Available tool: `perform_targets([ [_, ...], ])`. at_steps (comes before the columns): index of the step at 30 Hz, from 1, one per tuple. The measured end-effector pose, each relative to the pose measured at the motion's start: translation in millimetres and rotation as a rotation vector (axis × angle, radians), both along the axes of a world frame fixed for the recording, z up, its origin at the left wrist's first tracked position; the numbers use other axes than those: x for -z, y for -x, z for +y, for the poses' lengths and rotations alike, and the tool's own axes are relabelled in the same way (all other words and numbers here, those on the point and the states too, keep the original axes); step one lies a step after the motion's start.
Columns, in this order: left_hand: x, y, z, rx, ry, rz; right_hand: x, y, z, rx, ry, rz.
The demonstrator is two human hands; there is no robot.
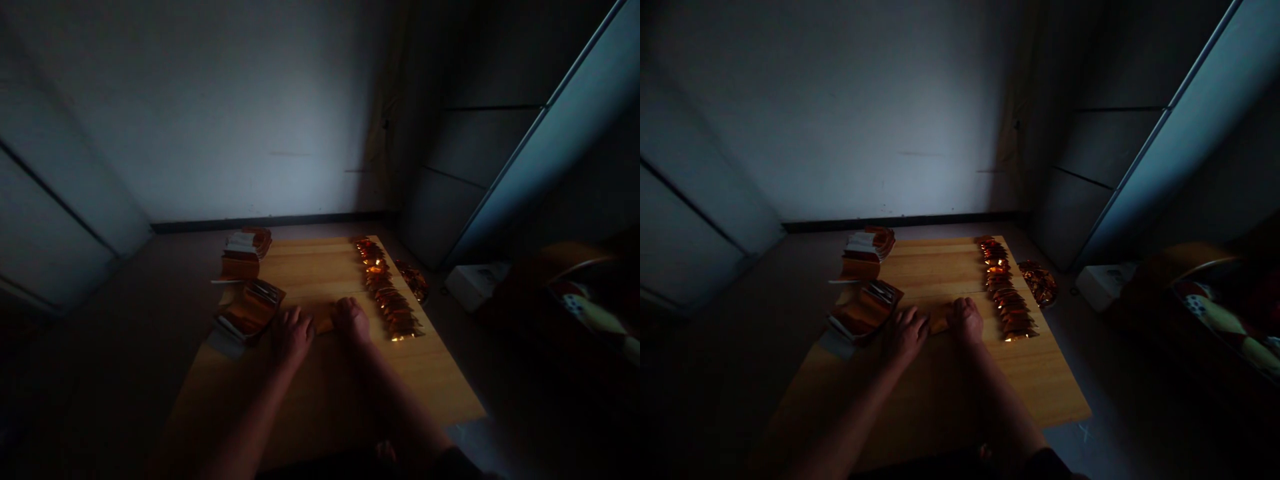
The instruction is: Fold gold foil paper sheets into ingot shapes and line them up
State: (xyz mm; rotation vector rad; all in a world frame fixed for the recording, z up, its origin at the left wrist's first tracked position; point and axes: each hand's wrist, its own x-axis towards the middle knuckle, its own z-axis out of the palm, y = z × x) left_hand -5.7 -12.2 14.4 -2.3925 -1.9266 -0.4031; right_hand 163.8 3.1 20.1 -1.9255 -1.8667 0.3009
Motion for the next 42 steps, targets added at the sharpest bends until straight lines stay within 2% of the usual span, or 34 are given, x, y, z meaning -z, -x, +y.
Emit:
perform_targets([
  [4, 0.1, 2, 2, 0.013, 0.029, -0.034, 0.1, 7, -10, -0.059, -0.068, -0.008],
  [9, 0.1, 7, 1, 0.030, 0.076, -0.062, 5.7, 20, -17, -0.043, -0.031, -0.083],
  [16, -6.3, 10, -4, 0.054, 0.126, -0.025, 8.5, 20, -17, -0.035, -0.035, -0.023],
  [26, 1.1, 17, -1, 0.086, 0.153, 0.004, 12.1, 2, -13, -0.078, -0.096, 0.128],
  [32, -2.8, 22, -2, 0.131, 0.168, 0.024, 7.6, -10, -9, -0.201, -0.109, 0.102],
  [39, -1.2, 23, -1, 0.127, 0.176, 0.033, 12.3, -16, -3, -0.090, -0.114, 0.232],
  [42, 0.6, 23, -1, 0.132, 0.179, 0.014, 16.8, -19, -3, -0.126, -0.126, 0.271],
])
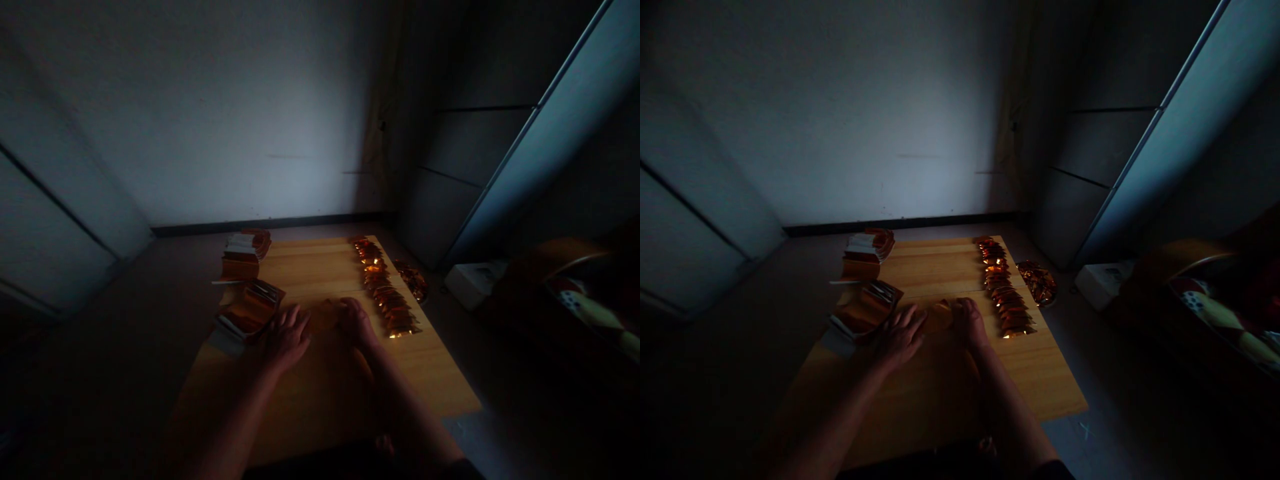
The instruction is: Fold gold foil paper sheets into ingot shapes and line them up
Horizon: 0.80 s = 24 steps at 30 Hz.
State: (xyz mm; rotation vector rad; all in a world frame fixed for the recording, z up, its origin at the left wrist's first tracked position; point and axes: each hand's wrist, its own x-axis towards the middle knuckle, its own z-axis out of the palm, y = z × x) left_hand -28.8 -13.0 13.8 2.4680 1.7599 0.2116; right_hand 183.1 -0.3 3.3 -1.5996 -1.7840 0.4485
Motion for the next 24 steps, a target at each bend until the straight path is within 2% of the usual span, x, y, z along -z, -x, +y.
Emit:
perform_targets([
  [5, 4.2, 1, 3, -0.005, -0.012, -0.047, 9.3, -6, -4, -0.227, -0.049, -0.067],
  [10, 5.2, 2, 7, -0.007, -0.032, -0.069, 10.5, -4, -9, -0.233, -0.097, -0.214],
  [15, 3.2, 1, 8, 0.003, -0.057, -0.096, -5.2, -1, -16, -0.274, -0.120, -0.398],
  [19, 3.5, 0, 10, -0.009, -0.064, -0.105, -14.3, 2, -16, -0.330, -0.149, -0.426],
  [24, 2.7, 1, 9, -0.008, -0.081, -0.113, -10.5, 6, -6, -0.397, -0.107, -0.396],
])
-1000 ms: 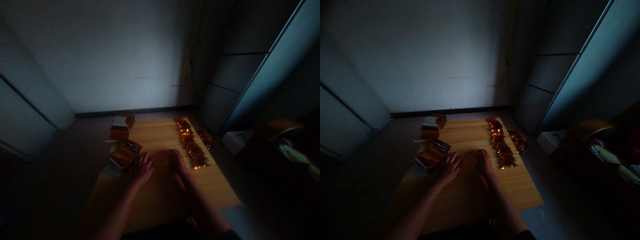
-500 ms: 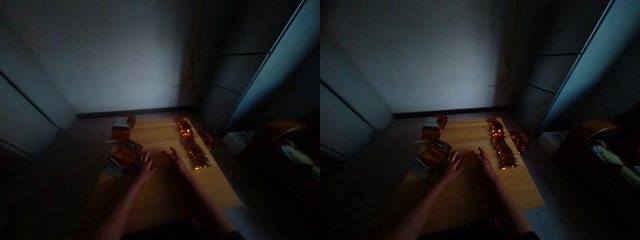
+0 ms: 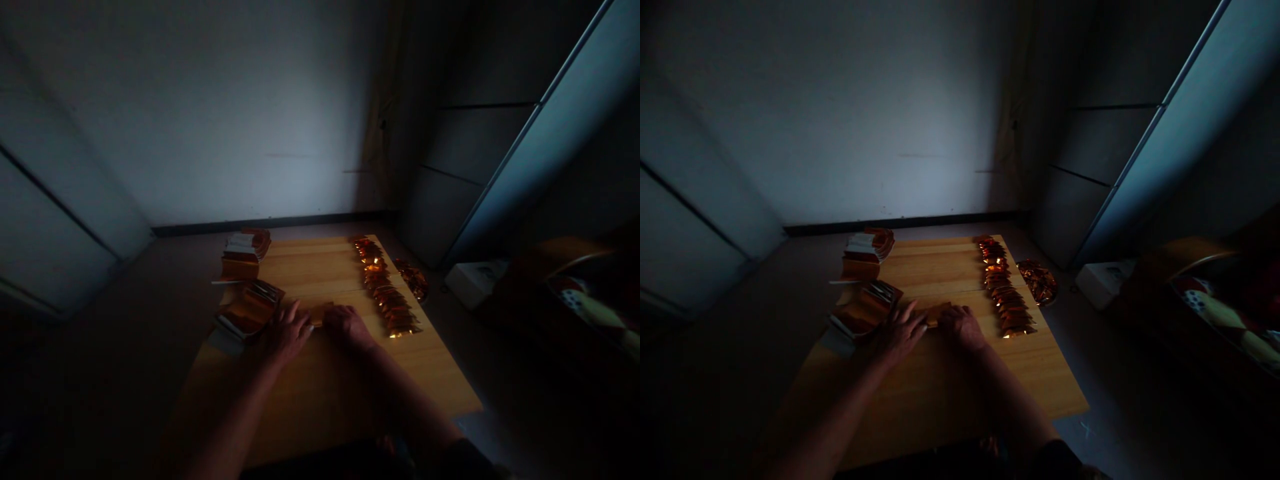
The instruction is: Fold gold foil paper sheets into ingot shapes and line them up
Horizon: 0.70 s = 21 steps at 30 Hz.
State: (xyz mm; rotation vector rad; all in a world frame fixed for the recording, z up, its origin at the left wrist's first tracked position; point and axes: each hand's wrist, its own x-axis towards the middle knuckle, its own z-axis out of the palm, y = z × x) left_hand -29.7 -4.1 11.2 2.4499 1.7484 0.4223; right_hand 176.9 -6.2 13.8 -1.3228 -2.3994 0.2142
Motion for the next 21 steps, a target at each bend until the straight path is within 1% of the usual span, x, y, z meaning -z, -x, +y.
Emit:
perform_targets([
  [4, 1.1, 2, 0, 0.061, -0.101, -0.079, 5.6, 0, 12, 0.024, 0.037, 0.039],
  [6, 4.7, 2, 1, 0.086, -0.174, -0.158, 6.8, 0, 17, 0.013, 0.044, 0.051],
  [8, 10.1, 1, 3, 0.086, -0.213, -0.240, 7.0, -1, 21, 0.004, 0.052, 0.066],
  [11, 17.5, -3, 8, 0.033, -0.168, -0.346, 6.2, -2, 26, 0.010, 0.066, 0.129],
  [14, 19.3, -7, 14, -0.062, -0.072, -0.407, 6.1, -2, 28, 0.036, 0.107, 0.210],
  [16, 17.0, -9, 17, -0.117, -0.012, -0.407, 6.8, -1, 29, 0.116, 0.141, 0.248],
  [19, 10.1, -13, 19, -0.161, 0.040, -0.366, 7.7, 4, 29, 0.317, 0.166, 0.263],
  [21, 5.0, -16, 18, -0.182, 0.066, -0.336, 6.9, 8, 28, 0.403, 0.173, 0.243],
])
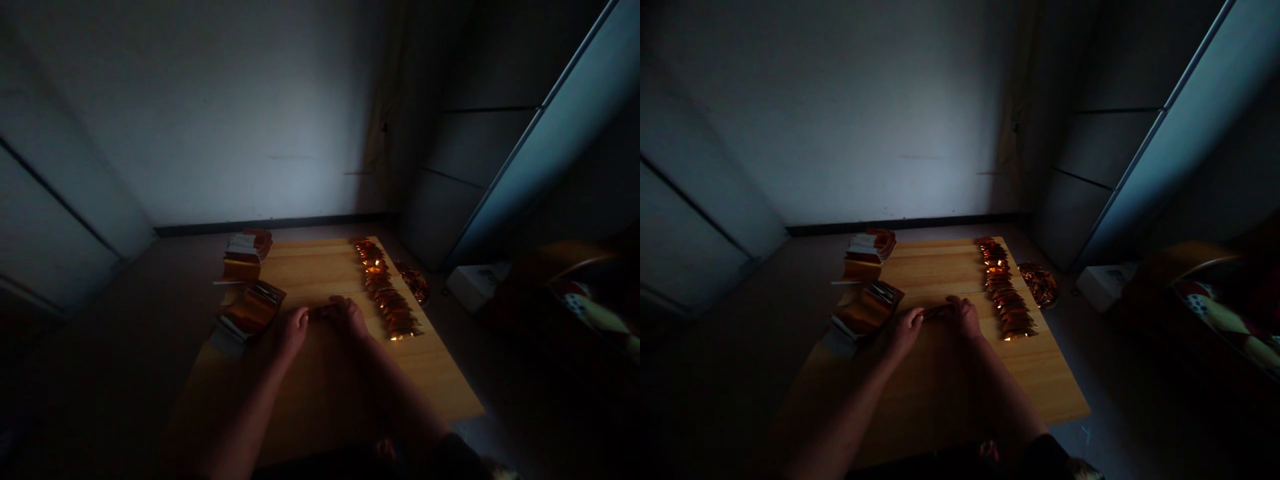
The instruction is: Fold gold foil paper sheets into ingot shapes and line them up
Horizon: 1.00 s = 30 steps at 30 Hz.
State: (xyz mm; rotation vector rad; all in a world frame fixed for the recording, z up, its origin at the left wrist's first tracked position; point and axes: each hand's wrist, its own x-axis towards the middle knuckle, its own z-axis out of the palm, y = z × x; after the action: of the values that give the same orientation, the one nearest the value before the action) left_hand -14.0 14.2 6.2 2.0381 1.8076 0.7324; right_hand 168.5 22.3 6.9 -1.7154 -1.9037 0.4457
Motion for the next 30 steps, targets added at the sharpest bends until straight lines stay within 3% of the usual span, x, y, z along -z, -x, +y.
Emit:
perform_targets([
  [7, -8.2, -11, 0, -0.081, 0.105, 0.098, -4.4, 12, -3, 0.064, 0.006, -0.154],
  [13, -9.9, -11, 0, -0.100, 0.063, 0.223, -4.4, 14, -4, 0.036, -0.014, -0.224],
  [30, -3.4, -9, -2, -0.109, 0.018, 0.239, -13.6, 20, -12, 0.036, 0.021, -0.316],
])
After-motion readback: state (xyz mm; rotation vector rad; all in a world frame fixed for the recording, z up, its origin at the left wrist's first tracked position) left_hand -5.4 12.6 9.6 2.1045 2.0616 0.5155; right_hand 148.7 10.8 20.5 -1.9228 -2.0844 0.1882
